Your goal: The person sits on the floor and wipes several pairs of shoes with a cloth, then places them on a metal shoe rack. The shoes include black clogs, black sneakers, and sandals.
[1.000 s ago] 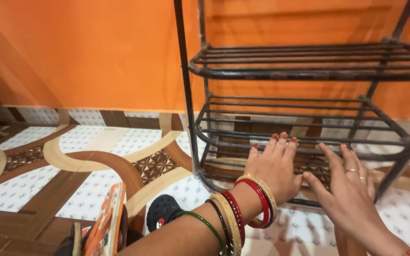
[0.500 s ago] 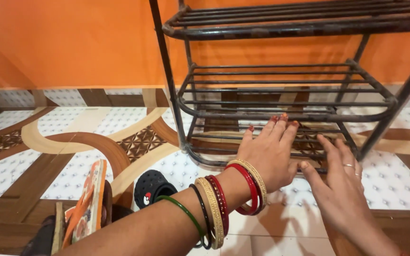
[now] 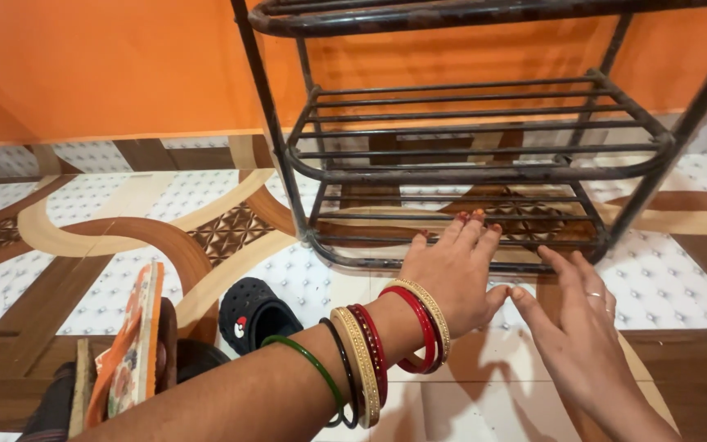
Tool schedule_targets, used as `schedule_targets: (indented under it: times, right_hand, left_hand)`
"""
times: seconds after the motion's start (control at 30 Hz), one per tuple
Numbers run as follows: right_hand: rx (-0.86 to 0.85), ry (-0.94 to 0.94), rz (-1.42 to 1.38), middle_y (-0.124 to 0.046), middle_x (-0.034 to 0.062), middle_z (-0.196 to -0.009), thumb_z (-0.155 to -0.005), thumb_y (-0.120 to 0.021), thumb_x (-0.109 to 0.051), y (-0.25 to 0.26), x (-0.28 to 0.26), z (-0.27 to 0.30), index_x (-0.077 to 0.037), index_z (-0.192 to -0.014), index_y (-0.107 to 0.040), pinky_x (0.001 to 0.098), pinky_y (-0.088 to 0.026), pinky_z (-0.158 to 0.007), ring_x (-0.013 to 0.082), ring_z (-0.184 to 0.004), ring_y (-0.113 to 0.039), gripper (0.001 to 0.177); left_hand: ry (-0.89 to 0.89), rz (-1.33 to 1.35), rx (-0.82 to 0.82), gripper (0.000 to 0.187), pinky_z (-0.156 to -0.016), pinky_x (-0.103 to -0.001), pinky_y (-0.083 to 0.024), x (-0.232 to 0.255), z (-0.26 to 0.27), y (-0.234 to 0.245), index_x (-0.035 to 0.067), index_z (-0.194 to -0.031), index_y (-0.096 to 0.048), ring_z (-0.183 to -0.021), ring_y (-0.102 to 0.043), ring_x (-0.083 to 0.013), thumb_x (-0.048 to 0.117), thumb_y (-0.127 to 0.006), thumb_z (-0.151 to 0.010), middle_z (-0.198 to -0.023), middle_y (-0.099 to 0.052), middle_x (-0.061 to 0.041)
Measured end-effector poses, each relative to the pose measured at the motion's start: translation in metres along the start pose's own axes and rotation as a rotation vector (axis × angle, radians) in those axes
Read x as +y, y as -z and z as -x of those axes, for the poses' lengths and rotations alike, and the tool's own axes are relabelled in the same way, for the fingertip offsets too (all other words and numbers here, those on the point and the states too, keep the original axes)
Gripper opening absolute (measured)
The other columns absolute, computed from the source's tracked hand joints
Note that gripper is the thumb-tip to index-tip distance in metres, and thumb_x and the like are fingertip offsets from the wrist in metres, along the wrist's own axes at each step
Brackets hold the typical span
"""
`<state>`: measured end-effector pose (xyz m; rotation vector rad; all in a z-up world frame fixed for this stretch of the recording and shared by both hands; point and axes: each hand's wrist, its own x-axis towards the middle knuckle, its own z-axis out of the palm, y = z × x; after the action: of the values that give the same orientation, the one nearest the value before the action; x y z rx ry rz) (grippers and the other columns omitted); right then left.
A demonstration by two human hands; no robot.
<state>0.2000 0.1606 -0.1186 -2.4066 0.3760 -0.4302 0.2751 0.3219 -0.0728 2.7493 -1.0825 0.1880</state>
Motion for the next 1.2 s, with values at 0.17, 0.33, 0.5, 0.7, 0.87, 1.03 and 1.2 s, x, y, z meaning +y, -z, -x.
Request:
schedule_targets:
  times: [0.17,0.33,0.5,0.7,0.87,1.03,1.2]
  right_hand:
    - [0.050,0.033,-0.003,-0.024,0.0253,-0.161,-0.090,-0.057,-0.050,0.008,0.012,0.001,-0.016,-0.151,-0.039,0.0541,-0.025,-0.115,0.0428,-0.150,-0.020,0.072]
    - [0.105,0.078,-0.016,-0.026,0.0264,-0.160,-0.092,-0.058,-0.042,0.022,0.034,0.008,-0.014,-0.151,-0.040,0.0539,-0.026,-0.115,0.0446,-0.148,-0.024,0.068]
    - [0.107,0.058,0.005,-0.027,0.0268,-0.159,-0.093,-0.056,-0.037,0.040,0.053,0.022,-0.016,-0.151,-0.042,0.0551,-0.026,-0.114,0.0444,-0.151,-0.020,0.064]
    - [0.146,0.009,-0.007,-0.030,0.0229,-0.159,-0.095,-0.056,-0.042,0.058,0.076,0.039,-0.016,-0.149,-0.043,0.0533,-0.025,-0.117,0.0416,-0.152,-0.022,0.062]
    - [0.151,0.001,-0.038,-0.026,0.0247,-0.160,-0.095,-0.056,-0.041,0.074,0.098,0.052,-0.013,-0.150,-0.041,0.0522,-0.022,-0.116,0.0414,-0.153,-0.019,0.064]
    - [0.161,-0.079,-0.023,-0.028,0.0242,-0.160,-0.094,-0.056,-0.041,0.083,0.119,0.058,-0.014,-0.151,-0.041,0.0507,-0.023,-0.117,0.0403,-0.151,-0.025,0.064]
    - [0.180,-0.103,0.057,-0.027,0.0249,-0.161,-0.096,-0.055,-0.040,0.085,0.143,0.065,-0.015,-0.153,-0.041,0.0536,-0.018,-0.119,0.0428,-0.149,-0.025,0.064]
  left_hand:
    - [-0.018,0.029,-0.009,0.076,-0.114,-0.061,-0.026,0.012,-0.010,-0.006,0.011,-0.155,-0.029,-0.153,-0.022,-0.0265,0.052,-0.048,-0.095,-0.165,-0.024,-0.014]
    - [-0.060,0.057,-0.002,0.075,-0.115,-0.060,-0.026,0.034,-0.017,-0.016,0.010,-0.156,-0.030,-0.153,-0.023,-0.0276,0.051,-0.048,-0.096,-0.165,-0.025,-0.015]
    - [-0.115,0.060,-0.009,0.074,-0.114,-0.061,-0.028,0.061,-0.025,-0.025,0.010,-0.154,-0.032,-0.153,-0.024,-0.0260,0.052,-0.048,-0.095,-0.164,-0.027,-0.014]
    - [-0.149,0.113,-0.022,0.072,-0.113,-0.062,-0.027,0.093,-0.030,-0.037,0.010,-0.154,-0.034,-0.153,-0.025,-0.0276,0.049,-0.049,-0.096,-0.163,-0.028,-0.016]
    - [-0.157,0.145,-0.062,0.073,-0.114,-0.061,-0.028,0.121,-0.033,-0.049,0.011,-0.154,-0.033,-0.152,-0.026,-0.0281,0.050,-0.049,-0.095,-0.164,-0.028,-0.015]
    - [-0.174,0.167,-0.113,0.073,-0.113,-0.060,-0.027,0.143,-0.040,-0.060,0.011,-0.154,-0.032,-0.152,-0.023,-0.0280,0.051,-0.048,-0.095,-0.165,-0.024,-0.014]
    - [-0.159,0.154,-0.222,0.074,-0.114,-0.057,-0.030,0.162,-0.046,-0.074,0.012,-0.157,-0.029,-0.154,-0.023,-0.0260,0.052,-0.045,-0.096,-0.167,-0.022,-0.012]
